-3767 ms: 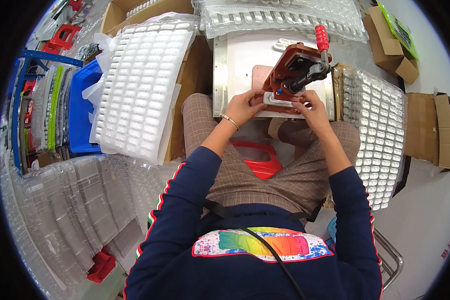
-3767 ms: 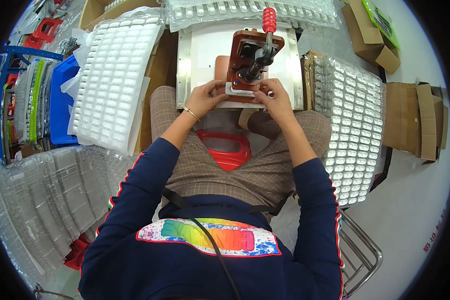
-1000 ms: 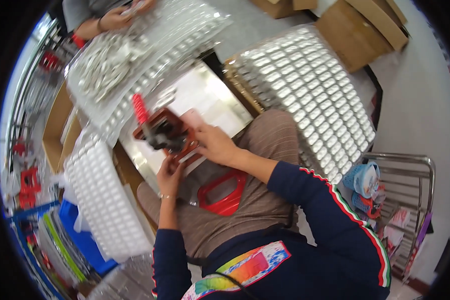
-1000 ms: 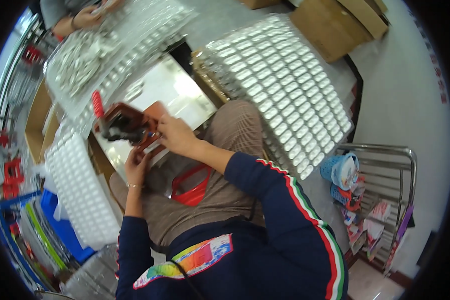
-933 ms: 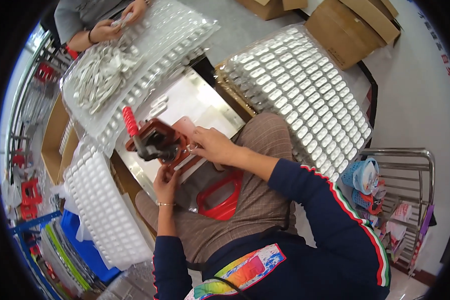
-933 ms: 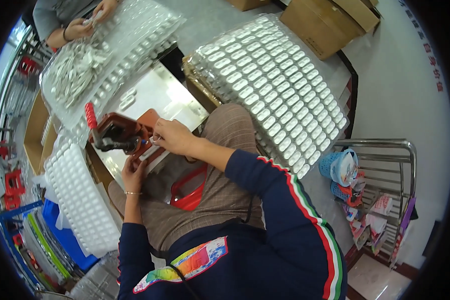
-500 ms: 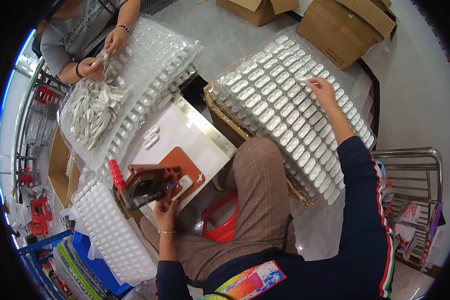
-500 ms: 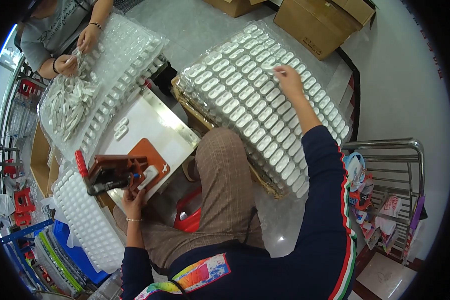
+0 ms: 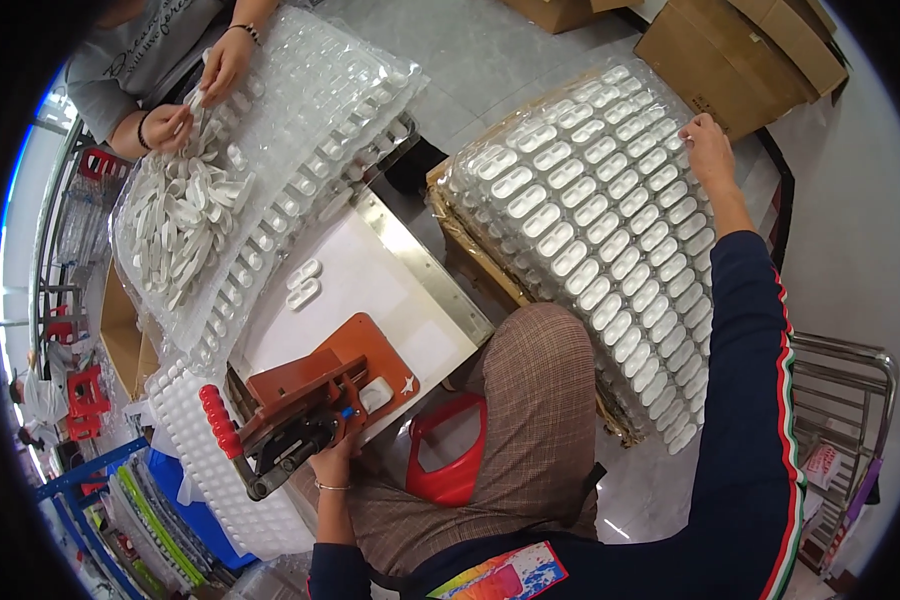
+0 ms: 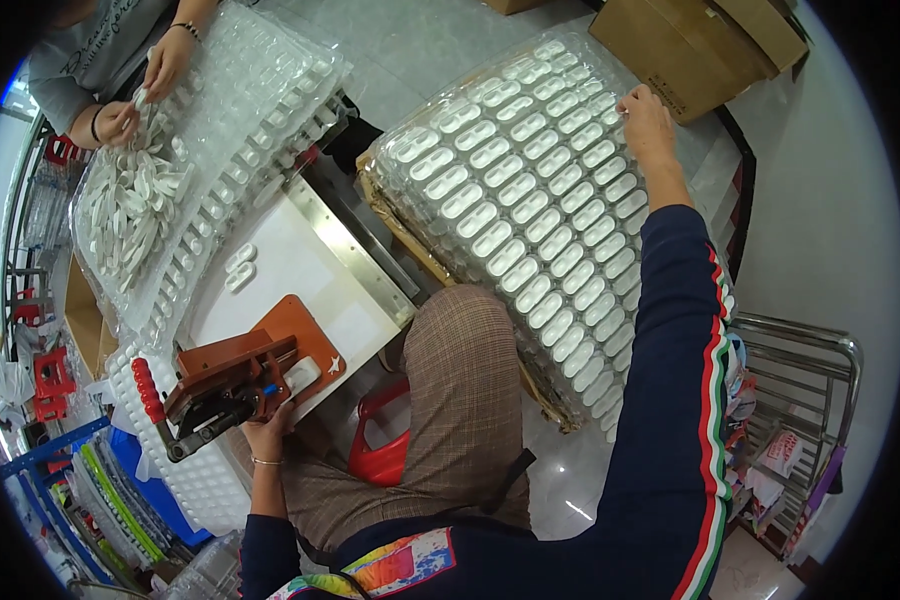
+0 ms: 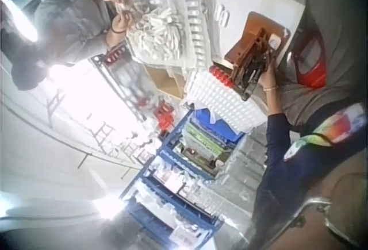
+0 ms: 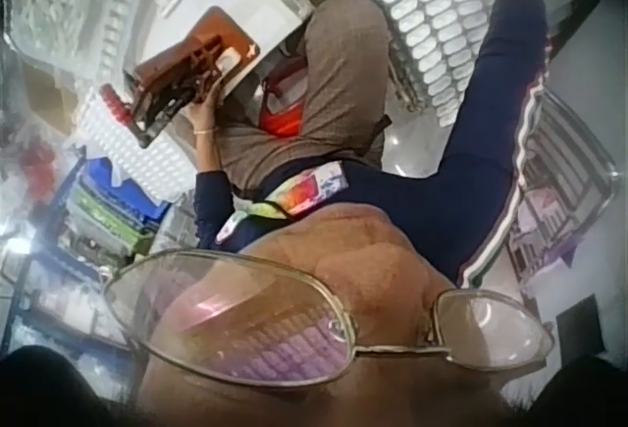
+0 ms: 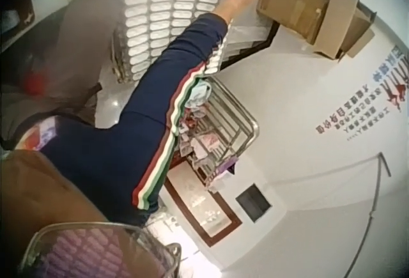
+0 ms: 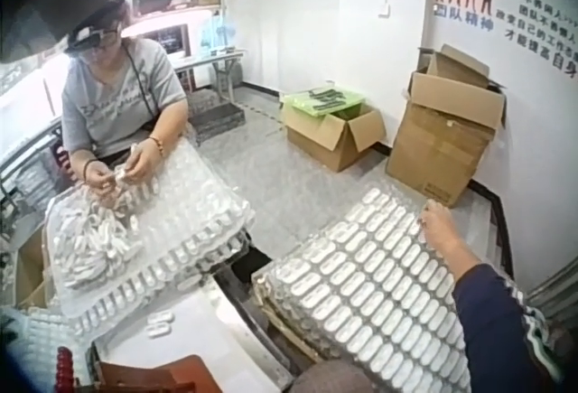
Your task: Manually stamping or joining small white plastic components using a hand-operated press.
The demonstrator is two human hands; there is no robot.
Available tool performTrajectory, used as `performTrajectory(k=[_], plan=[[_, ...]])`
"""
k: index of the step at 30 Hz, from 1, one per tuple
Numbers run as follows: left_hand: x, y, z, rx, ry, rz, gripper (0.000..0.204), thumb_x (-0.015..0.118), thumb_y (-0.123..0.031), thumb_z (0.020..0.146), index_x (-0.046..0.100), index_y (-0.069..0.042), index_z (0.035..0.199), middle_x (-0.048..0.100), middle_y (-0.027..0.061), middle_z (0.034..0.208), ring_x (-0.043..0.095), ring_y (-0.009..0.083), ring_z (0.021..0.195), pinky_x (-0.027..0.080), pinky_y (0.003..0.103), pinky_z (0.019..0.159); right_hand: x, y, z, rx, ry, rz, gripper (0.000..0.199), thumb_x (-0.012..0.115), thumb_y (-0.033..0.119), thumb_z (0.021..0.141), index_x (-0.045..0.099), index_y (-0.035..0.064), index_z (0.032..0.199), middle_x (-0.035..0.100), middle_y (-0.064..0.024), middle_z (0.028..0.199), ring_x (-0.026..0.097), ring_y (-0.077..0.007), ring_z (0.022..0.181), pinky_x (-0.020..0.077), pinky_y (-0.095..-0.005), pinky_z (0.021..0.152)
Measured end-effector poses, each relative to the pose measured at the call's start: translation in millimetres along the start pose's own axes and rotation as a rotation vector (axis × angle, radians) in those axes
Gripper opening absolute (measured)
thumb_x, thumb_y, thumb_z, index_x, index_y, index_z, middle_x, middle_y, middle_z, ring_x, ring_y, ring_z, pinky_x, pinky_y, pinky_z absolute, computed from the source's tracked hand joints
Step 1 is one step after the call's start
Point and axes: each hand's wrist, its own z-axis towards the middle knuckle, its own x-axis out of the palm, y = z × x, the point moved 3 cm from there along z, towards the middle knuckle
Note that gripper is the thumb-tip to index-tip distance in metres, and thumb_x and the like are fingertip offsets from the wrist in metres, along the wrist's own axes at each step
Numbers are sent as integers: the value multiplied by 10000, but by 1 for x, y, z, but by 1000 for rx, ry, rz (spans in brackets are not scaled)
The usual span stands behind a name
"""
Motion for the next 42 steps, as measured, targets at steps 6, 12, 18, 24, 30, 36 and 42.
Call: performTrajectory(k=[6, 12, 18, 24, 30, 36, 42], plan=[[-19, 50, 14, 532, 144, 722, 487, 611, -253, 908, 528, -371, 1373, 618, 55, 1244, 603, 285, 1109, 501, 416, 916, 12, 1, -1, 6, -111, -59, 268, 565, 17, 812, 701, 128, 1014, 671, -80, 1034, 644, -308, 981, 506, -441, 851], [-5, 20, 11, -104, 262, 492, 429, 685, -299, 882, 604, -123, 1264, 671, 27, 1005, 645, 142, 880, 537, 345, 740, -13, 197, 6, -303, 122, 766, 324, 614, -84, 782, 664, 45, 1074, 659, -122, 1087, 639, -329, 996, 511, -373, 869], [-4, -5, 2, 72, 136, 130, 441, 788, -71, 783, 636, -48, 1197, 560, -53, 622, 515, 26, 570, 444, 229, 534, -55, 433, -50, -698, 173, 871, 247, 646, 17, 801, 676, 98, 1033, 633, -65, 1084, 590, -325, 1007, 474, -417, 895], [-1, 0, 7, 230, 152, 106, 462, 816, -120, 773, 641, -80, 1198, 497, -7, 564, 470, 53, 534, 434, 238, 540, -56, 530, -79, -793, 292, 825, 289, 700, 84, 791, 674, 143, 1072, 583, -64, 1041, 580, -275, 992, 445, -399, 880], [-3, -8, 6, 348, 125, 147, 457, 815, -158, 773, 648, -126, 1198, 523, 32, 583, 492, 116, 519, 449, 275, 534, -47, 559, -85, -842, 389, 763, 204, 691, 98, 768, 684, 113, 971, 577, -98, 996, 575, -286, 974, 442, -394, 861], [-5, -1, 8, 413, 147, 125, 436, 797, -185, 769, 643, -133, 1173, 579, 64, 627, 569, 190, 536, 475, 323, 532, -42, 557, -90, -878, 294, 716, 178, 721, 80, 736, 690, 121, 906, 592, -96, 1040, 572, -304, 978, 444, -408, 868], [-7, -1, 6, 443, 119, 173, 434, 798, -196, 763, 644, -140, 1164, 601, 72, 648, 591, 223, 554, 483, 347, 534, -44, 549, -90, -964, 157, 579, 147, 737, 121, 770, 687, 109, 908, 603, -59, 1103, 547, -302, 1049, 421, -418, 892]])
